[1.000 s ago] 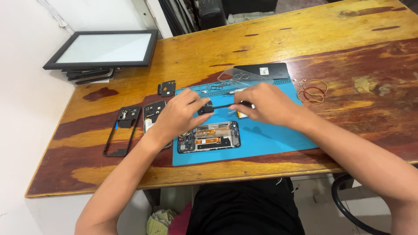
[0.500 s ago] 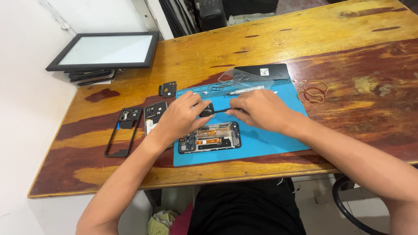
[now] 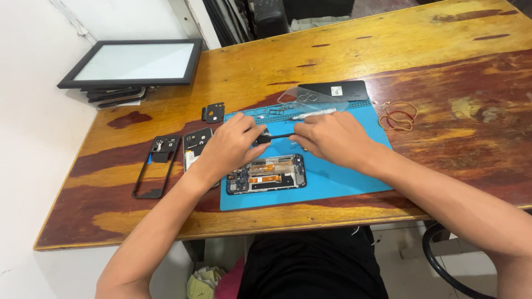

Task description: The person uses a spoon to scrape residue from a camera module, then places the module aside. They install a battery into the phone chassis, connect the ribbon cable, and close the device. Finally, they wipe the screen with the spoon.

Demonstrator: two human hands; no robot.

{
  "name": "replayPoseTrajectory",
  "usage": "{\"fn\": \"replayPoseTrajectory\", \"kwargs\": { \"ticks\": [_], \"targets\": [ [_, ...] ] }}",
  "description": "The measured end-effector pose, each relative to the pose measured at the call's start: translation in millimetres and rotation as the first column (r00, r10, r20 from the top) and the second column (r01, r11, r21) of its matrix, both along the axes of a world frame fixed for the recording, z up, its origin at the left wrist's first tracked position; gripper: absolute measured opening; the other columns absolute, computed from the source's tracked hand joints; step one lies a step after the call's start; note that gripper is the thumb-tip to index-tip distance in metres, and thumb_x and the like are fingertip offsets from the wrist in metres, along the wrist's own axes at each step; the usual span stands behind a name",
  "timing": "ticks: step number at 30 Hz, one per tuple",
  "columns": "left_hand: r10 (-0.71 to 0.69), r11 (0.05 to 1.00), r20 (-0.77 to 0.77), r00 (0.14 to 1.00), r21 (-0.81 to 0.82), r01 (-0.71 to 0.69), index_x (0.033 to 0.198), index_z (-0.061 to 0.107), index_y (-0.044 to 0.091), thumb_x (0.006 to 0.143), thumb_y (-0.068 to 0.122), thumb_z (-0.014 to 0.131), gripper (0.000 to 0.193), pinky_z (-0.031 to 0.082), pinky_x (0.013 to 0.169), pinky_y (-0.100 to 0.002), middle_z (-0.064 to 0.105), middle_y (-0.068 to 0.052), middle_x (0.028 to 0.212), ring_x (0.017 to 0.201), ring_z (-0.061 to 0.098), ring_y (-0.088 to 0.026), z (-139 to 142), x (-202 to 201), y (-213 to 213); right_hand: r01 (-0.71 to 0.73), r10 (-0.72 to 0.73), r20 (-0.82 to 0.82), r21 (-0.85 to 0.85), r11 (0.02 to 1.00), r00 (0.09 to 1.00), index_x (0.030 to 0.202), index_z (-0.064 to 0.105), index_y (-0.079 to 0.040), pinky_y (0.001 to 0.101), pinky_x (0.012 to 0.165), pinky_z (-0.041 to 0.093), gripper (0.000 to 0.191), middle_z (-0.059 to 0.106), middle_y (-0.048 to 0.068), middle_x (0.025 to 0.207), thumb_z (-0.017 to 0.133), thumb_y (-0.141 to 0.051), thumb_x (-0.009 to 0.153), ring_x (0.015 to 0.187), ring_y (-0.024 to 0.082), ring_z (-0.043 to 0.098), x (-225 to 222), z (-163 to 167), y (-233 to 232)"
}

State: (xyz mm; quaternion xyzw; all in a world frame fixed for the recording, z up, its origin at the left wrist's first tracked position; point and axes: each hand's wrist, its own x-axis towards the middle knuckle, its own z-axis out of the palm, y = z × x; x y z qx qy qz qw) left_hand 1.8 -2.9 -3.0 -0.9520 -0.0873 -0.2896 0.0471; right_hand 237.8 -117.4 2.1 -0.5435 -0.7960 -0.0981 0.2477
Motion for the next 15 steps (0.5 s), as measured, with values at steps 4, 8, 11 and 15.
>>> {"fn": "replayPoseTrajectory", "kwargs": {
  "ticks": [4,8,11,15],
  "targets": [
    [0.006,1.0,-0.013,1.0,-0.001,-0.006,0.11,0.072,-0.003,0.083,0.021,0.084,0.038,0.053,0.081,-0.04,0.061,-0.011,0.094,0.092,0.06,-0.029,-0.7,0.6,-0.5,-0.046,0.045,-0.049,-0.016,0.999,0.998,0.082,0.071,-0.008,0.0482,0.051,0.049,0.027,0.069,0.009,0.071,0.071,-0.032,0.094,0.06,0.036,0.065,-0.3,-0.5,0.7],
    [0.005,1.0,-0.005,1.0,-0.017,-0.005,0.111,0.072,-0.002,0.084,0.021,0.083,0.037,0.053,0.081,-0.041,0.061,-0.011,0.094,0.092,0.061,-0.029,0.4,-0.2,0.1,-0.022,0.022,-0.006,0.037,0.999,1.0,0.081,0.071,-0.008,0.0474,0.051,0.05,0.026,0.069,0.01,0.074,0.071,-0.031,0.093,0.061,0.036,0.066,2.1,-1.9,1.6],
    [0.002,0.999,0.005,1.0,-0.037,-0.002,0.11,0.072,-0.002,0.083,0.021,0.083,0.037,0.053,0.081,-0.041,0.062,-0.011,0.095,0.093,0.061,-0.029,0.8,-1.2,-0.4,-0.061,0.061,-0.061,0.009,0.998,0.996,0.082,0.071,-0.008,0.0479,0.052,0.049,0.027,0.069,0.01,0.072,0.071,-0.032,0.093,0.061,0.036,0.066,2.9,-3.4,1.8],
    [0.009,0.999,-0.024,1.0,-0.048,-0.01,0.112,0.072,-0.002,0.085,0.021,0.083,0.038,0.053,0.081,-0.04,0.061,-0.011,0.093,0.092,0.061,-0.029,1.0,-0.1,-0.9,-0.029,0.029,-0.027,-0.008,1.0,0.999,0.082,0.071,-0.008,0.0482,0.05,0.048,0.026,0.068,0.01,0.07,0.072,-0.032,0.093,0.06,0.036,0.065,2.4,-4.1,1.6]
  ]
}}
